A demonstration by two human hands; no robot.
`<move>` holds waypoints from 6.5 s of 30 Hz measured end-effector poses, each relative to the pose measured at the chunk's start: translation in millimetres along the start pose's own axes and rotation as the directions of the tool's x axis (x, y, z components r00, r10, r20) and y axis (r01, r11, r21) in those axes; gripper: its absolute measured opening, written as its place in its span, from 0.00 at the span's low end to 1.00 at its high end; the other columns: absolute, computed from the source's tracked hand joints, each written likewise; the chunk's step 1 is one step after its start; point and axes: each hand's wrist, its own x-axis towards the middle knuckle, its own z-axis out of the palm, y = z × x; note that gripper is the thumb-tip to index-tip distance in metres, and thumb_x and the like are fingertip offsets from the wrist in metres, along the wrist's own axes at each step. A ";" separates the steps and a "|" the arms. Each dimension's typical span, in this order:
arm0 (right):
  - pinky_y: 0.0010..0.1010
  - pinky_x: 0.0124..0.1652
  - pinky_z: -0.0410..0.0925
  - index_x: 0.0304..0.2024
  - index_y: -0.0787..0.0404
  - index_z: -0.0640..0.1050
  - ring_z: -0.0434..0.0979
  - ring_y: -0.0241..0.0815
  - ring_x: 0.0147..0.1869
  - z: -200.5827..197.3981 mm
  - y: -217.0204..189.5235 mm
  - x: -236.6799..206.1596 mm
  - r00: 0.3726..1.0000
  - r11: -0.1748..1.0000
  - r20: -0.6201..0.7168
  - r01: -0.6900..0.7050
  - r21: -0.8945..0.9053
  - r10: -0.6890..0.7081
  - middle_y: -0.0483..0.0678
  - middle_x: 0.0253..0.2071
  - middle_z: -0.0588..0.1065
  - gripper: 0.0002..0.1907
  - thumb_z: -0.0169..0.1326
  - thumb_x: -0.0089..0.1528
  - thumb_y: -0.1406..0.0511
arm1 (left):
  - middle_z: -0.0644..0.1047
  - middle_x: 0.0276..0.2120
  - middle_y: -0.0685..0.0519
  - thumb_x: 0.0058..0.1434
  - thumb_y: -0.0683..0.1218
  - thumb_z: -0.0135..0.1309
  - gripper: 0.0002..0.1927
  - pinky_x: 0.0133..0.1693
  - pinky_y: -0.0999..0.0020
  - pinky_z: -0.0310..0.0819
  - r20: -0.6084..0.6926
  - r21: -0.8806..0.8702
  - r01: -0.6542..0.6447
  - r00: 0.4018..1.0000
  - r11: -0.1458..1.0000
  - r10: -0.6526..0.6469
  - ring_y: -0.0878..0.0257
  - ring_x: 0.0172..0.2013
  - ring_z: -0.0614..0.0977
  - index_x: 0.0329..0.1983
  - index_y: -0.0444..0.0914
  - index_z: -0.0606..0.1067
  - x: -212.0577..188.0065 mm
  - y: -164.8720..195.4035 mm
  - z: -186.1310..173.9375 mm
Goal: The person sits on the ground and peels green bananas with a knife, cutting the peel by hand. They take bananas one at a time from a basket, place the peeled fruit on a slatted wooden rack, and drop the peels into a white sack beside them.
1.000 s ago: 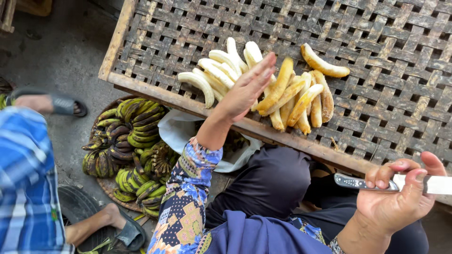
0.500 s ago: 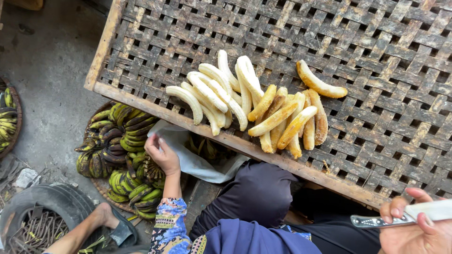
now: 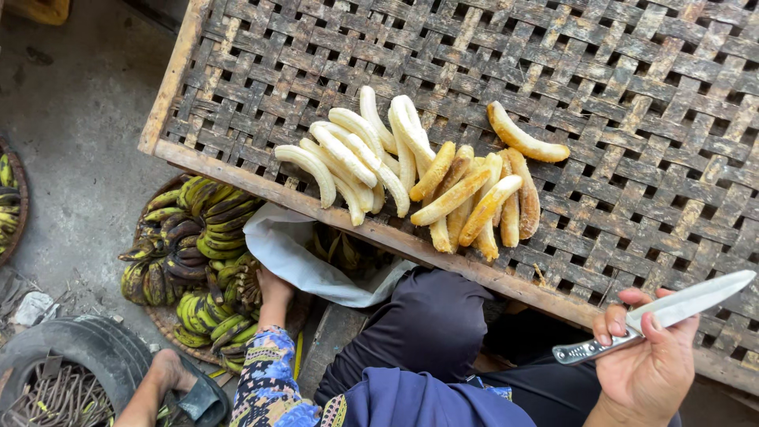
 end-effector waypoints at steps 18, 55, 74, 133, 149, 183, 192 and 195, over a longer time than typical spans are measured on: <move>0.38 0.41 0.63 0.59 0.60 0.68 0.69 0.45 0.38 12.3 9.2 -6.6 0.999 0.993 0.019 -0.046 -0.108 0.048 0.57 0.48 0.74 0.10 0.48 0.76 0.72 | 0.46 0.78 0.57 0.72 0.59 0.32 0.34 0.70 0.39 0.23 0.402 0.703 -0.261 0.913 0.661 -0.067 0.54 0.76 0.43 0.80 0.49 0.45 -6.4 3.5 12.2; 0.26 0.41 0.58 0.47 0.61 0.72 0.67 0.33 0.41 -141.8 28.7 78.4 0.975 0.963 0.118 -0.160 -0.215 0.189 0.43 0.44 0.70 0.10 0.49 0.79 0.61 | 0.63 0.64 0.42 0.53 0.60 0.67 0.42 0.64 0.27 0.44 0.066 0.068 0.344 0.935 0.937 -0.348 0.35 0.68 0.55 0.70 0.55 0.63 -10.5 -48.6 -23.4; 0.24 0.40 0.54 0.47 0.62 0.72 0.64 0.32 0.40 -91.9 38.0 55.7 0.960 0.968 0.255 -0.052 -0.244 0.116 0.44 0.37 0.66 0.09 0.45 0.77 0.63 | 0.81 0.43 0.50 0.62 0.42 0.61 0.15 0.46 0.67 0.77 -0.476 -0.791 -0.025 0.654 0.612 -0.588 0.60 0.41 0.82 0.52 0.35 0.79 -78.1 -146.5 -13.0; 0.25 0.34 0.68 0.46 0.64 0.80 0.72 0.27 0.32 262.5 381.3 -109.2 0.366 0.461 0.542 0.289 -0.839 0.756 0.43 0.29 0.77 0.14 0.64 0.61 0.63 | 0.78 0.55 0.46 0.61 0.69 0.48 0.37 0.59 0.53 0.73 0.347 -0.609 -0.194 0.807 -0.769 -0.478 0.52 0.57 0.77 0.60 0.37 0.74 -73.2 -76.1 36.5; 0.26 0.24 0.53 0.43 0.57 0.85 0.60 0.29 0.23 235.1 357.5 -74.0 0.476 0.275 0.223 -0.041 -0.961 0.851 0.38 0.24 0.71 0.10 0.63 0.58 0.64 | 0.67 0.71 0.50 0.58 0.77 0.51 0.46 0.71 0.38 0.55 -0.348 -0.017 -0.296 0.897 -0.955 -0.272 0.47 0.71 0.66 0.69 0.44 0.67 -47.8 -31.6 -6.1; 0.49 0.47 0.69 0.55 0.65 0.78 0.76 0.61 0.51 234.7 260.5 -45.3 0.673 -0.046 0.626 0.695 -0.718 0.394 0.60 0.46 0.76 0.36 0.67 0.56 0.46 | 0.77 0.45 0.52 0.59 0.59 0.63 0.25 0.59 0.46 0.72 0.300 -0.536 -0.221 0.852 -0.815 -0.428 0.50 0.50 0.78 0.51 0.40 0.72 -65.8 -109.5 3.2; 0.46 0.48 0.70 0.59 0.59 0.77 0.77 0.59 0.51 239.4 249.8 -56.9 0.709 0.061 0.603 0.628 -0.776 0.367 0.56 0.51 0.72 0.23 0.62 0.65 0.56 | 0.79 0.53 0.40 0.53 0.55 0.68 0.34 0.50 0.41 0.81 0.497 -0.757 -0.060 0.592 -0.650 -0.634 0.45 0.48 0.83 0.55 0.29 0.72 -52.0 -115.3 -0.7; 0.46 0.48 0.70 0.59 0.59 0.77 0.77 0.59 0.51 239.4 251.0 -61.2 0.691 0.080 0.614 0.637 -0.767 0.382 0.56 0.51 0.73 0.22 0.62 0.65 0.57 | 0.80 0.53 0.41 0.57 0.56 0.68 0.36 0.50 0.47 0.82 0.511 -0.797 -0.008 0.525 -0.604 -0.681 0.47 0.48 0.84 0.58 0.30 0.69 -36.6 -114.5 -4.0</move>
